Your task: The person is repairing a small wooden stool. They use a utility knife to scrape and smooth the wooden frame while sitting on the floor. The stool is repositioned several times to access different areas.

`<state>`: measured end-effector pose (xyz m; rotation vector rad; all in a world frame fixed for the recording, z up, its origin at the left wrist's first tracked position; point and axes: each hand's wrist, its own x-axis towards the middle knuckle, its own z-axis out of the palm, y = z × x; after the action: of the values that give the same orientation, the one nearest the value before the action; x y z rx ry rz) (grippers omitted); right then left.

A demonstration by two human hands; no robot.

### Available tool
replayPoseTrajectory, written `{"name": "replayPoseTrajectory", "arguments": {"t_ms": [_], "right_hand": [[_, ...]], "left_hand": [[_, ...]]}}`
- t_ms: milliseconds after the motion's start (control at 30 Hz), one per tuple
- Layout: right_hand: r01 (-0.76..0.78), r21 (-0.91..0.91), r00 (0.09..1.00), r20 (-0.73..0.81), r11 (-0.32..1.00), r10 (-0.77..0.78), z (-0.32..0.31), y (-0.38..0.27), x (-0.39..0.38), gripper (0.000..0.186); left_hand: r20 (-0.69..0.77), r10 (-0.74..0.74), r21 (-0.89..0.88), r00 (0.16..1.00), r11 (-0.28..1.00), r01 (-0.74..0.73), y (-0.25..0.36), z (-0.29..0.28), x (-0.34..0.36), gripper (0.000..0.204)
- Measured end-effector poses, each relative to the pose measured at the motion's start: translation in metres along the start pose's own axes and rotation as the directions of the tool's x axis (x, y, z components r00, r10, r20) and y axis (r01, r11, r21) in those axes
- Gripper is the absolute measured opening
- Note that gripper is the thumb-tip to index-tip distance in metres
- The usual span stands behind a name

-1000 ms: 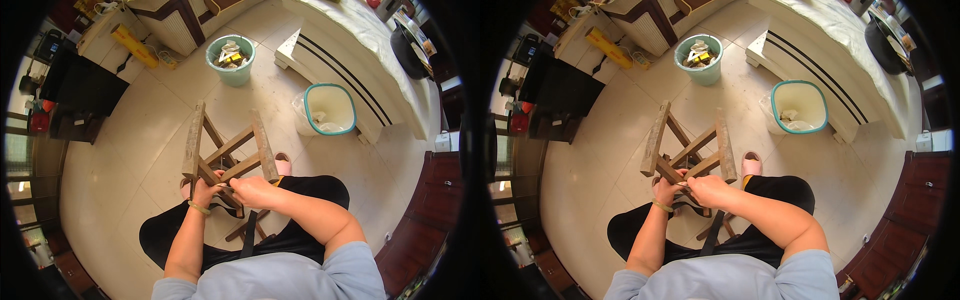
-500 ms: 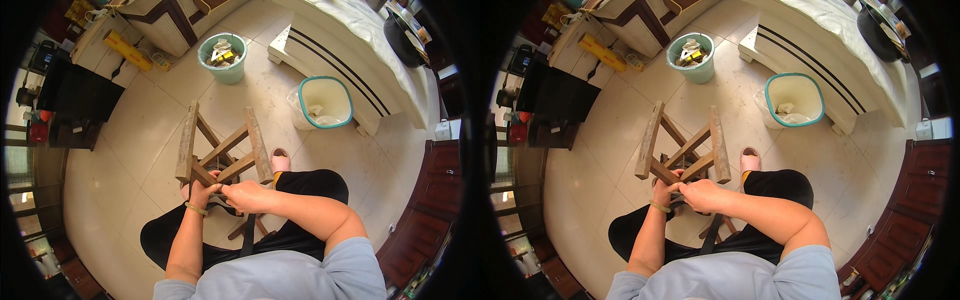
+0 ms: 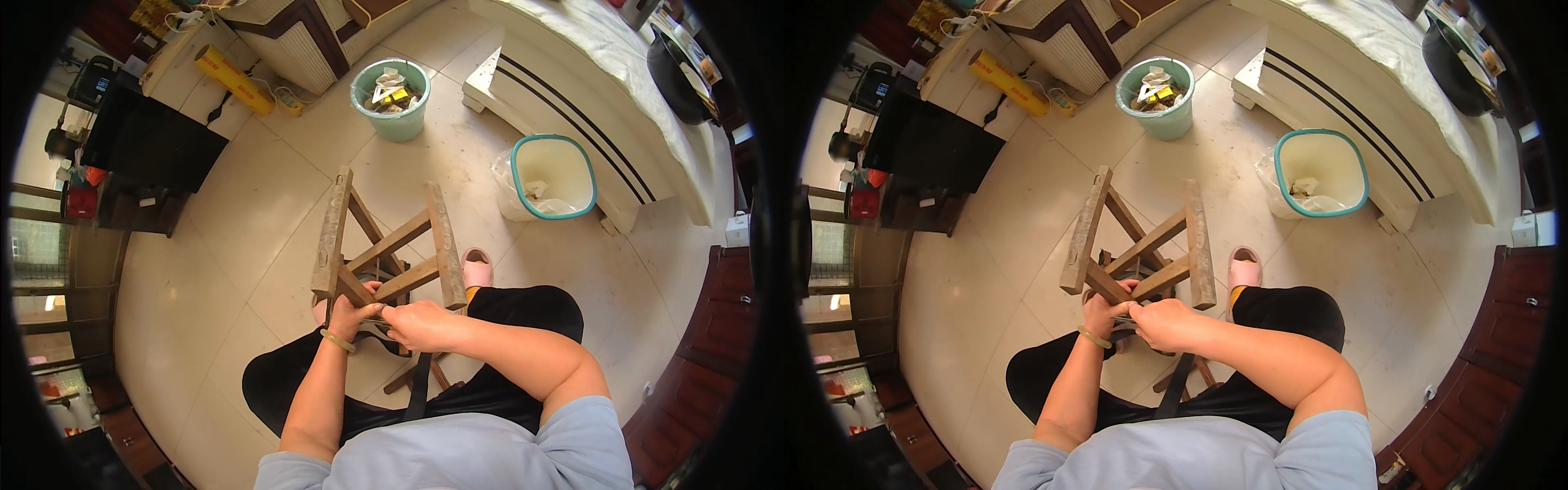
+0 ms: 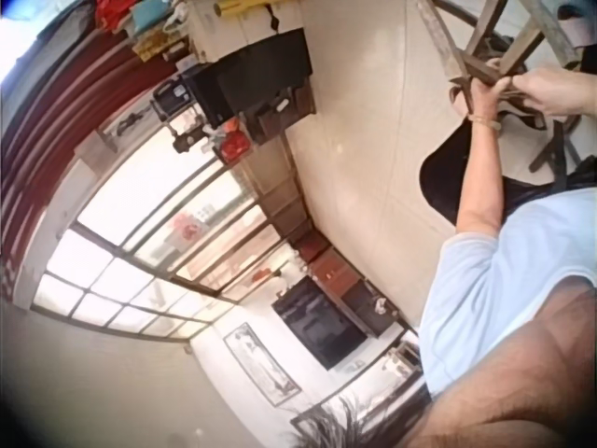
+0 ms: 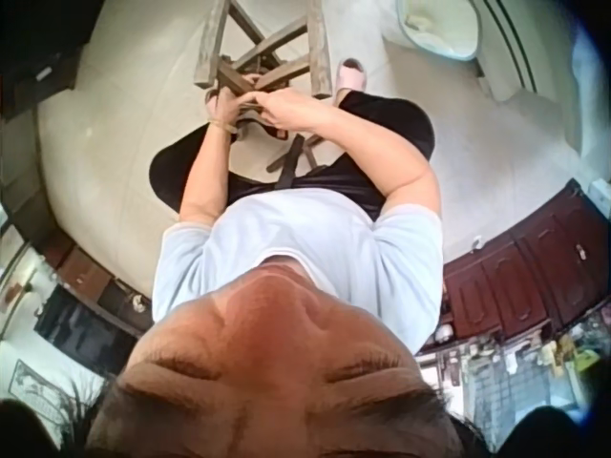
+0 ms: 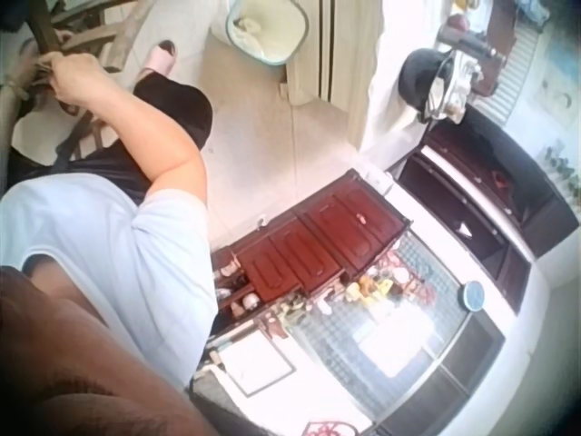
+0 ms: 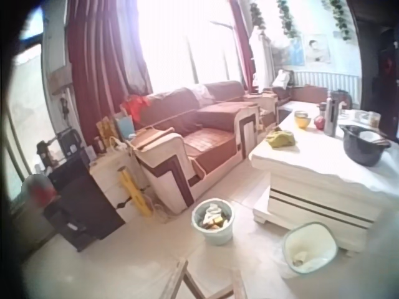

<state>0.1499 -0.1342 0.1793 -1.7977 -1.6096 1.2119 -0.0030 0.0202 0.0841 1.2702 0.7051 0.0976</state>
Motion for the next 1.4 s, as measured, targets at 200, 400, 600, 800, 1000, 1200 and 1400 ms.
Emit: {"name": "replayPoseTrajectory", "arguments": {"t_ms": [200,400,600,800,1000,1200,1400], "right_hand": [[-0.005,0.012,1.0,0.003,1.0,0.005,-0.002,-0.003,-0.001,0.025],[0.025,-0.034,1.0,0.009,0.999,-0.025,0.002,0.001,0.001,0.036],[0.021,-0.044,0.999,0.031,0.999,-0.019,0.003,0.001,0.0,0.029],[-0.02,-0.049,0.996,0.08,0.999,0.024,-0.001,-0.005,0.0,0.029],[-0.031,-0.051,0.995,0.092,0.998,0.035,-0.002,-0.005,0.001,0.028],[-0.026,-0.051,0.996,0.083,0.998,0.03,-0.004,-0.005,0.001,0.028],[-0.012,-0.035,0.999,0.044,0.999,0.013,0.0,-0.001,0.001,0.025]], "left_hand": [[0.009,0.012,-0.001,1.0,1.0,-0.012,-0.007,-0.004,0.001,0.038],[0.021,0.045,0.043,0.999,0.998,-0.046,-0.009,-0.004,0.003,0.038],[0.018,0.023,0.04,1.0,0.999,-0.023,-0.004,-0.001,0.003,0.037],[0.014,-0.026,0.009,1.0,1.0,0.026,0.0,0.0,0.003,0.035],[0.018,-0.036,-0.003,0.999,0.999,0.036,0.002,0.002,0.004,0.035],[0.04,-0.026,-0.005,0.999,1.0,0.026,0.001,0.0,0.007,0.035],[0.047,-0.04,0.0,0.998,0.999,0.04,0.004,0.0,0.01,0.033]]}}
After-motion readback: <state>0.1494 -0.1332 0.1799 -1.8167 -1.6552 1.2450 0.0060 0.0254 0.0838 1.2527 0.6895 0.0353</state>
